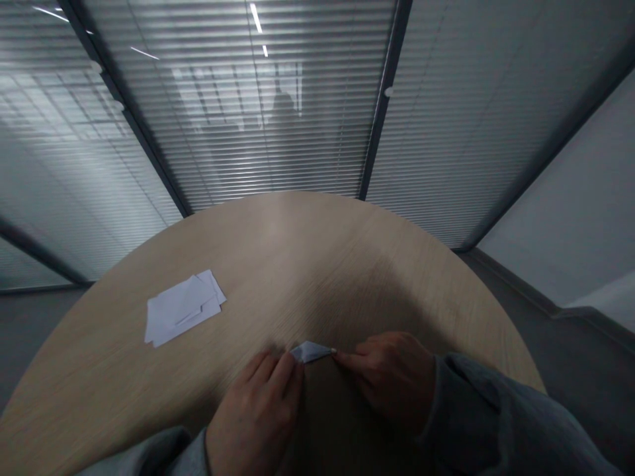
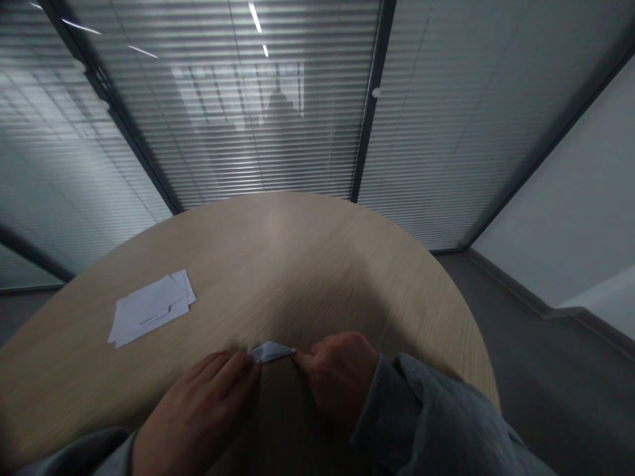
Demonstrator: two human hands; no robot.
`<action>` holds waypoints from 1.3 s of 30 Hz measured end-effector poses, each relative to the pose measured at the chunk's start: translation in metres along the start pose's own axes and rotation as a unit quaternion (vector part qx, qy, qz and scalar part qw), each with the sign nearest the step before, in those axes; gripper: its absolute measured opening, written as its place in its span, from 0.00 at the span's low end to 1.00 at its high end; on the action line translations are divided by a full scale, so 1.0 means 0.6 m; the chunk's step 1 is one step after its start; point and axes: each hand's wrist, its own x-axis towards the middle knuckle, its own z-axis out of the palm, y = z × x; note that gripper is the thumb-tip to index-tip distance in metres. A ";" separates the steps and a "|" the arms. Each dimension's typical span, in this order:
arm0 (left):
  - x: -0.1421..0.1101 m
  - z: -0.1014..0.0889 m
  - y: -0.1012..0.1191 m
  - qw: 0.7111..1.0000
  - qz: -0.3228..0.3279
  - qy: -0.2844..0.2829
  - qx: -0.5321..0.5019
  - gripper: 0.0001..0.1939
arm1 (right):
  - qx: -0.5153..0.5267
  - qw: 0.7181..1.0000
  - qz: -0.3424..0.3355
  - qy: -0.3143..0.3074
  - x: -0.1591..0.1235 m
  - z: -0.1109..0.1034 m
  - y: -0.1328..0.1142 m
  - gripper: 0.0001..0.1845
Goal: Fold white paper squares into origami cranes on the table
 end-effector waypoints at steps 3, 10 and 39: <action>0.002 -0.005 0.001 1.000 -0.009 -0.024 -0.006 0.17 | 0.003 1.000 0.001 -0.010 0.000 0.001 0.001 0.09; -0.004 0.012 -0.006 0.998 0.021 0.057 -0.002 0.14 | 0.047 0.998 0.028 -0.007 0.003 0.000 0.002 0.09; 0.020 0.020 -0.040 0.899 -0.122 0.232 -0.351 0.05 | 0.473 0.857 0.186 0.083 0.043 0.027 -0.006 0.12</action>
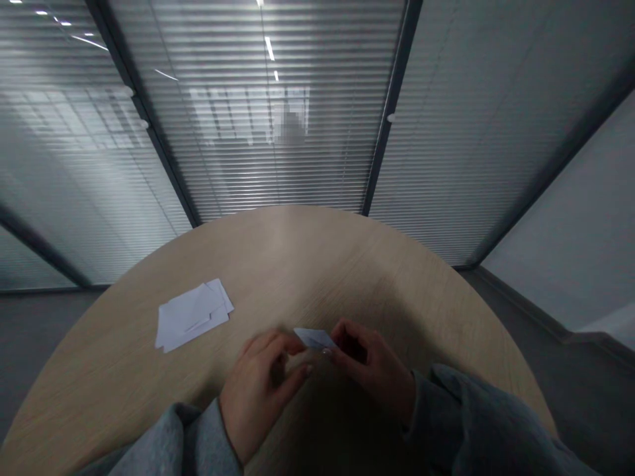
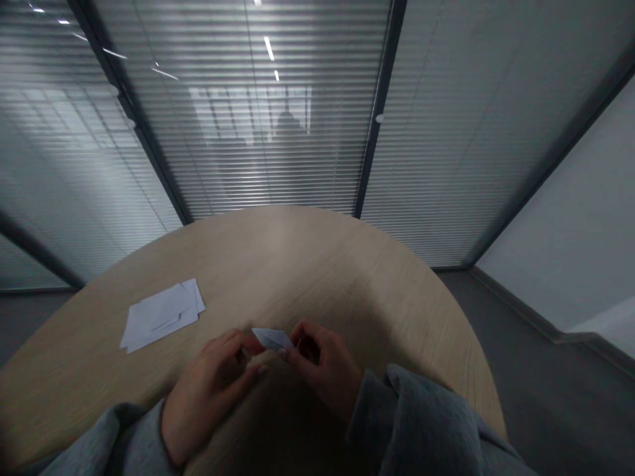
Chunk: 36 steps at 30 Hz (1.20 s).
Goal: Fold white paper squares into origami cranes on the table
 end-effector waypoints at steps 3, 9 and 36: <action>0.005 0.002 0.003 0.996 -0.007 -0.023 -0.082 0.07 | 0.036 0.999 -0.008 -0.016 -0.001 0.004 -0.002 0.14; 0.010 0.000 0.006 0.967 -0.059 -0.056 -0.239 0.10 | 0.053 0.998 -0.008 -0.044 -0.002 0.009 -0.006 0.11; -0.001 0.009 0.008 0.963 -0.096 -0.085 -0.237 0.10 | 0.045 0.999 -0.029 0.000 -0.004 0.003 -0.006 0.07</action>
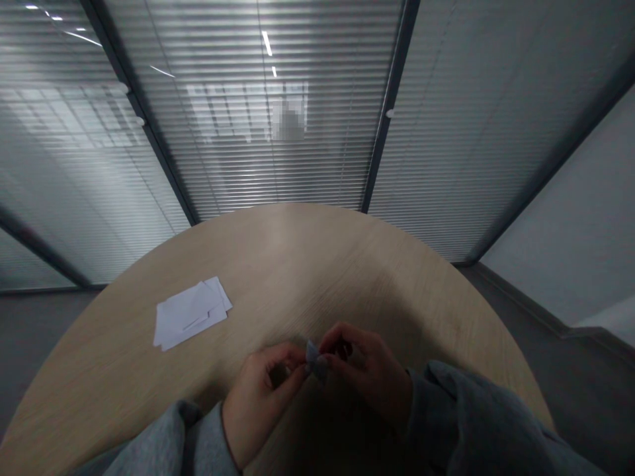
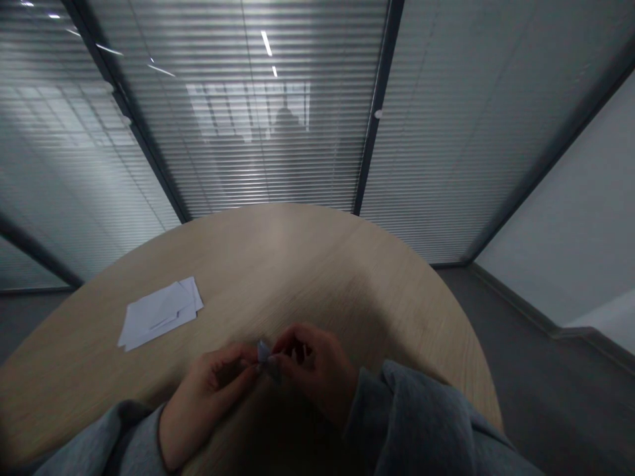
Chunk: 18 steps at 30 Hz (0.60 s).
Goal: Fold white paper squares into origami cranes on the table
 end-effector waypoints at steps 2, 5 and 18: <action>0.001 0.001 0.002 1.000 0.007 -0.007 0.008 0.11 | 0.023 1.000 0.016 0.002 0.000 0.001 0.000 0.07; 0.002 0.002 0.002 1.000 0.013 -0.009 0.006 0.11 | 0.062 0.997 0.037 0.012 0.001 0.001 0.000 0.07; 0.001 0.005 -0.006 0.999 -0.006 -0.023 0.038 0.11 | 0.096 0.995 0.034 0.003 0.003 0.001 0.003 0.10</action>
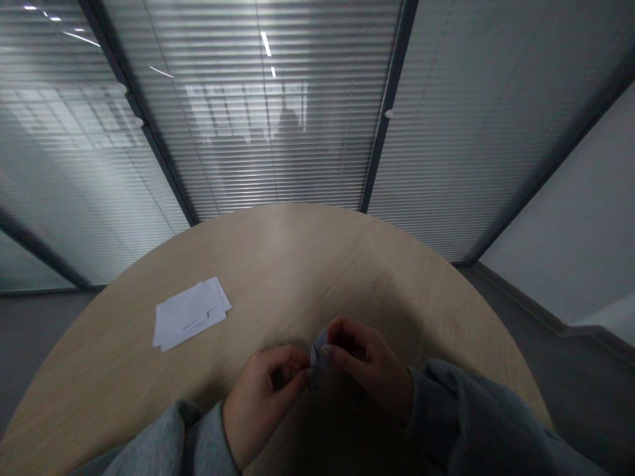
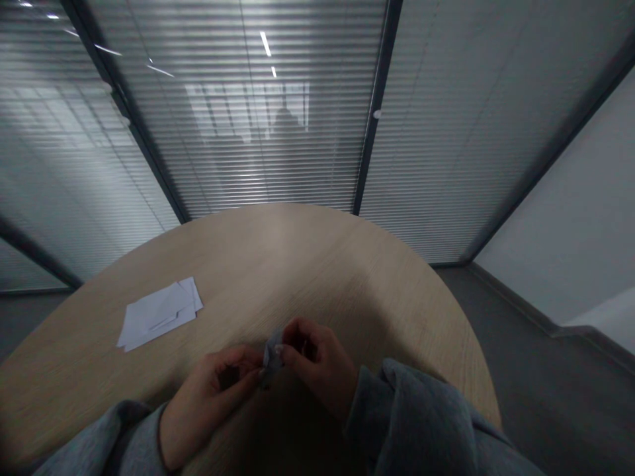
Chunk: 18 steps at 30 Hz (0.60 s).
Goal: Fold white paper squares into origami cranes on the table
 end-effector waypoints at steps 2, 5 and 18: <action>-0.001 0.000 -0.001 1.000 -0.004 0.010 0.028 0.11 | -0.013 1.000 0.018 -0.001 0.001 -0.001 0.001 0.12; -0.001 0.000 -0.002 0.999 -0.008 0.018 0.044 0.12 | -0.040 0.998 0.041 0.000 0.002 -0.003 0.002 0.12; 0.000 -0.008 -0.009 0.998 0.028 0.056 0.013 0.10 | -0.051 0.997 0.050 -0.033 0.004 -0.009 0.001 0.07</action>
